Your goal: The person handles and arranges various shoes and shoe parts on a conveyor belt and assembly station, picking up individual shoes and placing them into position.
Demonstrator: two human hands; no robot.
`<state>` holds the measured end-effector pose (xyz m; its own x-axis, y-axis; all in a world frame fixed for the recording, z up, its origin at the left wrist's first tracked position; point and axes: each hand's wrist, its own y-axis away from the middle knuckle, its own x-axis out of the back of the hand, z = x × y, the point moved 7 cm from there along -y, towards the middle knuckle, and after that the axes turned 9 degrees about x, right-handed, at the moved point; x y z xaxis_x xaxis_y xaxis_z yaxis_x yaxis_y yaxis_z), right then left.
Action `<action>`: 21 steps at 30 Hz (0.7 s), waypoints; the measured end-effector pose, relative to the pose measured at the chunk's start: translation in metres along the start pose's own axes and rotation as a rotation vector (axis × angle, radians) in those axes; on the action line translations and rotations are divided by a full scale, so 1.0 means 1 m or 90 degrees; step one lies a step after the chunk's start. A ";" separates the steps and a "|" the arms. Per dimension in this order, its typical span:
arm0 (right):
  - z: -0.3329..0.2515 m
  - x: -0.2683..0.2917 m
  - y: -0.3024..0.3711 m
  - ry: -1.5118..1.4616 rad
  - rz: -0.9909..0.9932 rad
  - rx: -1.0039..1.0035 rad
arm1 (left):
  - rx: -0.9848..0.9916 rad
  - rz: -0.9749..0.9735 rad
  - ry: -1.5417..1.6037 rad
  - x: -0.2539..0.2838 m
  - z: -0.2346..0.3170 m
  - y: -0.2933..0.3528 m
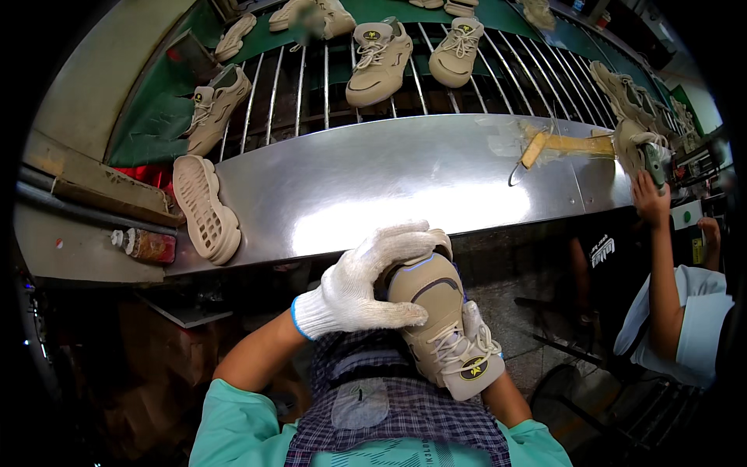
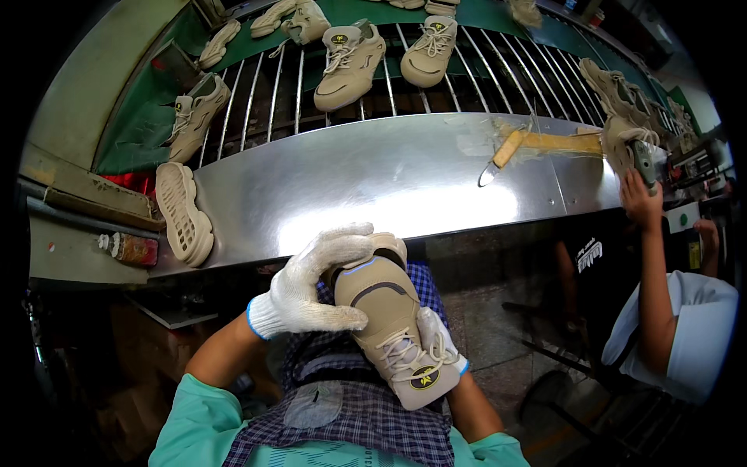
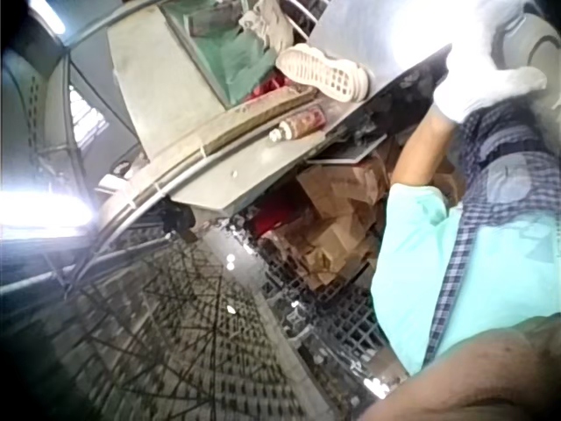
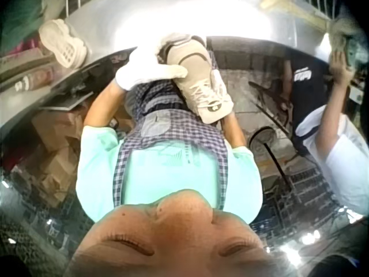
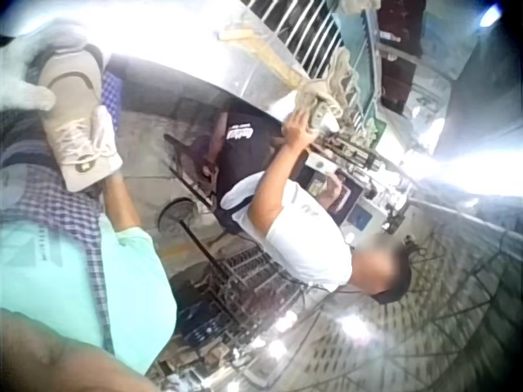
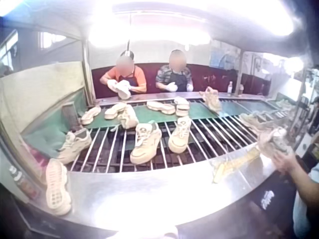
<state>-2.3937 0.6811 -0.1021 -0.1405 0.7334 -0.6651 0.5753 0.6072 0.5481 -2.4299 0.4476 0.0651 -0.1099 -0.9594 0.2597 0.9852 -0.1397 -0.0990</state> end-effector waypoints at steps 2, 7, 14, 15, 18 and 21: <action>-0.001 -0.002 -0.001 -0.013 0.003 -0.005 | -0.003 0.004 -0.031 0.002 -0.001 0.001; -0.001 -0.006 0.000 -0.054 0.006 -0.017 | -0.003 0.001 -0.004 0.004 -0.001 0.003; -0.002 -0.010 -0.002 0.077 0.010 0.023 | 0.025 -0.009 0.009 0.006 -0.005 0.007; -0.003 -0.011 0.001 0.077 0.010 0.022 | 0.019 -0.011 0.009 0.005 -0.004 0.008; -0.003 -0.012 0.002 0.061 0.016 0.030 | -0.026 -0.014 0.015 0.000 0.006 0.001; -0.007 -0.017 -0.006 0.056 0.019 0.055 | -0.071 -0.036 -0.006 0.001 0.004 -0.012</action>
<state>-2.4005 0.6668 -0.0909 -0.1905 0.7770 -0.6000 0.6469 0.5590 0.5186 -2.4410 0.4494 0.0702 -0.1630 -0.9469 0.2772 0.9568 -0.2203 -0.1900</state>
